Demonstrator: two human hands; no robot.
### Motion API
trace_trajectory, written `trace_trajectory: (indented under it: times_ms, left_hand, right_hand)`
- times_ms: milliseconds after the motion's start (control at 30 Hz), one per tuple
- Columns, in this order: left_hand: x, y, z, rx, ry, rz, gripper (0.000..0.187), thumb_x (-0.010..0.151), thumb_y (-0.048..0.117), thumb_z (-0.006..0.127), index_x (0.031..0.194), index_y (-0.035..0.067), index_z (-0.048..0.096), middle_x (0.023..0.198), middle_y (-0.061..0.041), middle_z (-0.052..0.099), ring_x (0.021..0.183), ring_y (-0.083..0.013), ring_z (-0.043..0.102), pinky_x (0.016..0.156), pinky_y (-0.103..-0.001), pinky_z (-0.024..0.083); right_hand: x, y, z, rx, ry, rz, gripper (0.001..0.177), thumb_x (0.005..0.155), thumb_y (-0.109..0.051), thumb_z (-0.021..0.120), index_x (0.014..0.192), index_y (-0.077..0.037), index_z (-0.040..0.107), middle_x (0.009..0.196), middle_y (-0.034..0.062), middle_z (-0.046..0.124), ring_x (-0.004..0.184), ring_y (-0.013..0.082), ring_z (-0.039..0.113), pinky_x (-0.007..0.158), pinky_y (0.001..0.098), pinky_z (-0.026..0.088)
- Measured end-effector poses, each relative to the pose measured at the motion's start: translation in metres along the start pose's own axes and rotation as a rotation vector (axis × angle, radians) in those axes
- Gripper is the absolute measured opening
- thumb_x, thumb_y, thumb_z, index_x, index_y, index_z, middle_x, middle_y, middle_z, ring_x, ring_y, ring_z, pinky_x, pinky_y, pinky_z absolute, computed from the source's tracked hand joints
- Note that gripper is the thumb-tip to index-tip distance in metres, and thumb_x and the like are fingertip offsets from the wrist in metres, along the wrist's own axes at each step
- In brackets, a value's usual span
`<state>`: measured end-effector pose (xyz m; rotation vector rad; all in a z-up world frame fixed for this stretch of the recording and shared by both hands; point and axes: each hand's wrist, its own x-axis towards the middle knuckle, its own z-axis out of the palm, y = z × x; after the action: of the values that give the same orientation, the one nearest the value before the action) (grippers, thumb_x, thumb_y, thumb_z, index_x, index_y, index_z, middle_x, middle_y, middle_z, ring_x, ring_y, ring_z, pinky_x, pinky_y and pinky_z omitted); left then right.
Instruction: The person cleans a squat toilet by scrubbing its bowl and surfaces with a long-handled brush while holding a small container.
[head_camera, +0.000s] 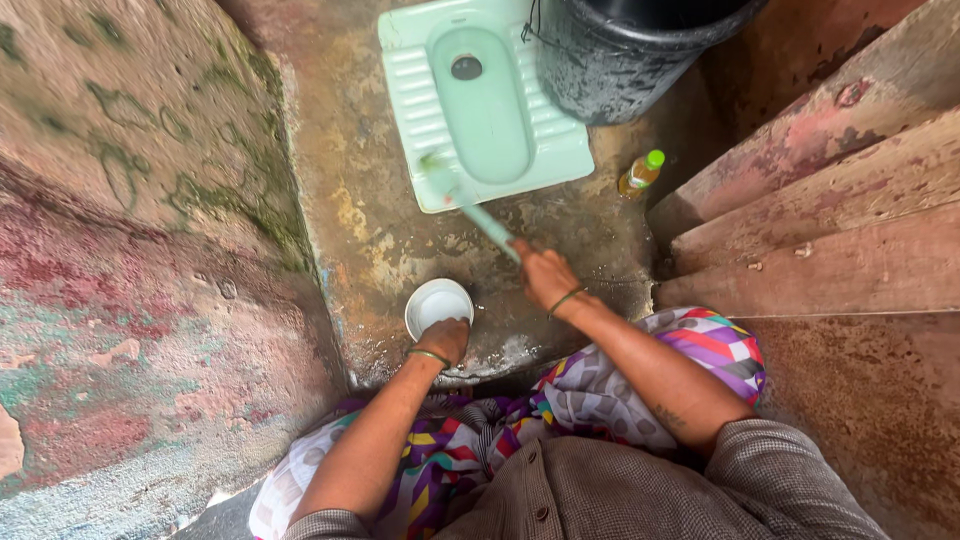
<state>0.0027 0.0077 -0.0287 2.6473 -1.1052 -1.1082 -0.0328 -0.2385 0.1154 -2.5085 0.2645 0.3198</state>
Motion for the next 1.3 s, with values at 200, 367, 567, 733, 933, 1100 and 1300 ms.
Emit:
trace_trajectory:
  times_ms: [200,367,567,733,933,1100,1300]
  left_hand:
    - [-0.008,0.006,-0.010,-0.015,-0.013,-0.007,0.028,0.091,0.003,0.056,0.118,-0.004,0.063,0.114,-0.029,0.070,0.109,-0.0437,0.069,0.092,-0.049,0.057]
    - [-0.012,0.011,-0.018,-0.026,-0.043,-0.027,0.029,0.092,0.004,0.056,0.119,-0.003,0.063,0.117,-0.028,0.070,0.112,-0.0426,0.069,0.093,-0.048,0.057]
    - [-0.016,0.016,-0.027,0.003,-0.080,-0.035,0.031,0.091,0.001,0.058,0.121,-0.003,0.062,0.117,-0.027,0.070,0.112,-0.0417,0.069,0.093,-0.047,0.058]
    - [-0.020,0.018,-0.032,-0.012,-0.075,-0.039,0.032,0.090,0.000,0.058,0.122,-0.004,0.061,0.117,-0.027,0.070,0.112,-0.0417,0.069,0.093,-0.047,0.058]
    - [-0.021,0.019,-0.033,-0.018,-0.077,-0.040,0.031,0.090,-0.001,0.059,0.121,-0.004,0.062,0.117,-0.027,0.070,0.113,-0.0420,0.069,0.094,-0.047,0.057]
    - [-0.022,0.019,-0.034,-0.018,-0.074,-0.048,0.033,0.089,0.000,0.059,0.122,-0.003,0.061,0.118,-0.027,0.070,0.113,-0.0420,0.068,0.094,-0.048,0.057]
    - [-0.021,0.019,-0.033,-0.008,-0.088,-0.046,0.033,0.089,-0.001,0.060,0.122,-0.004,0.061,0.117,-0.027,0.070,0.113,-0.0421,0.068,0.094,-0.048,0.057]
  right_hand:
    - [0.002,0.002,-0.006,0.119,0.405,-0.197,0.050,0.084,0.001,0.068,0.132,-0.008,0.060,0.096,0.0293,0.072,0.089,0.0489,0.068,0.077,0.0560,0.054]
    - [-0.008,-0.020,-0.012,0.334,0.073,0.113,0.053,0.090,-0.001,0.057,0.143,-0.010,0.053,0.081,0.0282,0.073,0.074,0.0403,0.077,0.074,0.0502,0.059]
    - [-0.009,-0.019,0.004,0.280,0.147,-0.111,0.066,0.081,0.000,0.068,0.143,-0.005,0.048,0.096,0.0314,0.071,0.086,0.0451,0.074,0.076,0.0506,0.058]
    - [-0.007,-0.013,0.013,0.242,0.059,-0.042,0.067,0.086,-0.001,0.068,0.148,-0.007,0.044,0.106,0.0328,0.070,0.103,0.0494,0.068,0.087,0.0541,0.054]
    - [-0.003,0.001,0.025,0.202,0.130,-0.203,0.066,0.081,0.001,0.069,0.143,-0.004,0.047,0.118,0.0312,0.067,0.104,0.0509,0.067,0.086,0.0548,0.054]
    - [-0.005,-0.003,0.032,0.223,-0.025,-0.206,0.065,0.086,0.003,0.063,0.147,-0.011,0.049,0.121,0.0265,0.067,0.100,0.0438,0.072,0.083,0.0491,0.058]
    - [-0.006,-0.009,0.031,0.244,-0.057,-0.009,0.065,0.088,0.003,0.057,0.150,-0.013,0.047,0.119,0.0246,0.069,0.093,0.0418,0.076,0.082,0.0486,0.058]
